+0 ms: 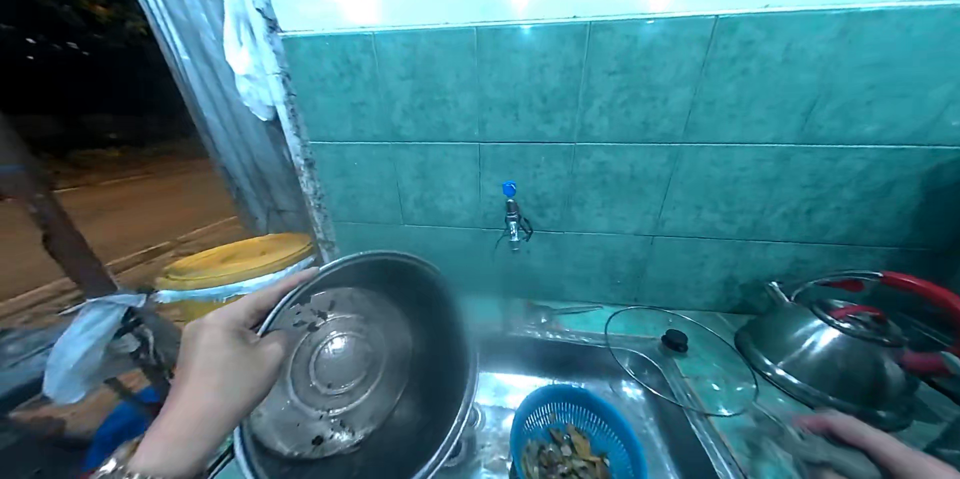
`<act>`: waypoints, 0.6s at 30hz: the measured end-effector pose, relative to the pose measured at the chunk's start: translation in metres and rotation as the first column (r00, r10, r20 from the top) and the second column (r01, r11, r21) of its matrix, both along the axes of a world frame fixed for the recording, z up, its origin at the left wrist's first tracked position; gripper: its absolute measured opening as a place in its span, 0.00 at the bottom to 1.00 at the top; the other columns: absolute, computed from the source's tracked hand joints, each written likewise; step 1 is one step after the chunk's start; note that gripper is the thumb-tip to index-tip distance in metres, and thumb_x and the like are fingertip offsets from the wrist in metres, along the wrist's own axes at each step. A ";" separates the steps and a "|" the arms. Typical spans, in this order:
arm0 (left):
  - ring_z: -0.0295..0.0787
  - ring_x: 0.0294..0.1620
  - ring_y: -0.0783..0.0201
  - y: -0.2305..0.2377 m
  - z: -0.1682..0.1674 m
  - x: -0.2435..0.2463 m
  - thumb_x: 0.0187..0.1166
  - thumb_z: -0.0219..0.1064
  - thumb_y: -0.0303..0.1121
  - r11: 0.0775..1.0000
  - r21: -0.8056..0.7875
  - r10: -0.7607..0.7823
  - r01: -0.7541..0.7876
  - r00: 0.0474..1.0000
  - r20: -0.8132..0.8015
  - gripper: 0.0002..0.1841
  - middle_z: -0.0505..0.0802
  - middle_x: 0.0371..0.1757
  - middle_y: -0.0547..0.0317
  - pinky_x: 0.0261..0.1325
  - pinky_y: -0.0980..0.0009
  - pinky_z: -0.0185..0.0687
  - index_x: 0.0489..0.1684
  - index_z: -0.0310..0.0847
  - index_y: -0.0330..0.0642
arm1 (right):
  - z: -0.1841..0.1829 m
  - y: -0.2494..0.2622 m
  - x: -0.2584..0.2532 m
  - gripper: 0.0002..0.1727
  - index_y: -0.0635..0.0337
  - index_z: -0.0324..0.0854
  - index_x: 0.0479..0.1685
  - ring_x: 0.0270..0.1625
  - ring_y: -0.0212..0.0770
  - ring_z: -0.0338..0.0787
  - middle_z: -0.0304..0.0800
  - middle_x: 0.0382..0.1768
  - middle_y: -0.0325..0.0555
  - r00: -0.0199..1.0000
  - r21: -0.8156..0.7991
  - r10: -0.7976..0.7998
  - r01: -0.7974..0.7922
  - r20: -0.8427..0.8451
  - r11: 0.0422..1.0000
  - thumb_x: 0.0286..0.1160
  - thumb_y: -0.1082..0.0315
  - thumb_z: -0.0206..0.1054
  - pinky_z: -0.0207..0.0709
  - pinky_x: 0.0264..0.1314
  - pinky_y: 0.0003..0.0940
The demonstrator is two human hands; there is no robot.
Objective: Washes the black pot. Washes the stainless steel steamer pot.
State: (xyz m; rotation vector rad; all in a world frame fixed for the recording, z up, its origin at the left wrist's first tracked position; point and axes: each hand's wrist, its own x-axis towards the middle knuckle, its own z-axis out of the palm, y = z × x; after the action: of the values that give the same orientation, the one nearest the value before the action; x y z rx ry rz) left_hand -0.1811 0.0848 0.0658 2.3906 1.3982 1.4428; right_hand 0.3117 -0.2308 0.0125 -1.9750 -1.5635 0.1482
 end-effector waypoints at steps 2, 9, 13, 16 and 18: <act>0.94 0.53 0.55 -0.002 0.000 -0.008 0.63 0.65 0.14 1.000 -0.011 0.013 -0.012 1.000 0.028 0.35 0.96 0.56 0.56 0.55 0.41 0.85 0.71 0.86 0.59 | 0.012 0.051 -0.005 0.20 0.68 0.84 0.59 0.53 0.57 0.91 0.91 0.52 0.62 0.999 0.081 0.041 -0.040 -0.012 0.996 0.67 0.70 0.71 0.82 0.57 0.61; 0.93 0.57 0.58 -0.009 -0.006 -0.040 0.59 0.64 0.11 0.993 -0.082 0.088 -0.080 0.990 0.107 0.36 0.95 0.60 0.59 0.59 0.45 0.86 0.70 0.87 0.56 | 0.015 0.233 -0.042 0.16 0.61 0.85 0.59 0.53 0.45 0.90 0.90 0.52 0.52 0.957 0.032 0.177 -0.174 -0.232 0.984 0.72 0.70 0.74 0.83 0.59 0.50; 0.93 0.57 0.60 -0.011 -0.009 -0.045 0.61 0.65 0.13 0.986 -0.116 0.135 -0.119 0.980 0.146 0.33 0.95 0.59 0.58 0.59 0.49 0.87 0.68 0.87 0.53 | 0.002 0.305 -0.069 0.18 0.62 0.84 0.62 0.58 0.51 0.90 0.90 0.56 0.57 0.952 -0.052 0.173 -0.192 -0.251 0.980 0.72 0.72 0.71 0.81 0.64 0.54; 0.93 0.59 0.60 -0.008 -0.012 -0.046 0.60 0.64 0.13 0.976 -0.157 0.176 -0.151 0.972 0.154 0.34 0.95 0.60 0.60 0.61 0.49 0.87 0.68 0.88 0.54 | -0.005 0.340 -0.086 0.20 0.62 0.83 0.64 0.61 0.55 0.88 0.88 0.58 0.60 0.962 -0.131 0.141 -0.175 -0.232 0.976 0.72 0.71 0.71 0.79 0.66 0.57; 0.93 0.59 0.62 -0.006 -0.014 -0.046 0.58 0.63 0.13 0.971 -0.173 0.194 -0.165 0.966 0.168 0.34 0.95 0.60 0.62 0.61 0.51 0.87 0.67 0.88 0.54 | -0.006 0.360 -0.101 0.20 0.61 0.82 0.66 0.65 0.57 0.87 0.88 0.60 0.61 0.967 -0.143 0.145 -0.177 -0.210 0.974 0.73 0.71 0.69 0.77 0.69 0.57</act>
State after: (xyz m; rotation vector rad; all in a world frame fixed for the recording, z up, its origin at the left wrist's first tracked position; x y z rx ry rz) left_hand -0.2269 0.0787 0.0517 2.0247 1.6491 1.4829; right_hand 0.2108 0.1291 0.0067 -1.8839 -1.6215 0.5370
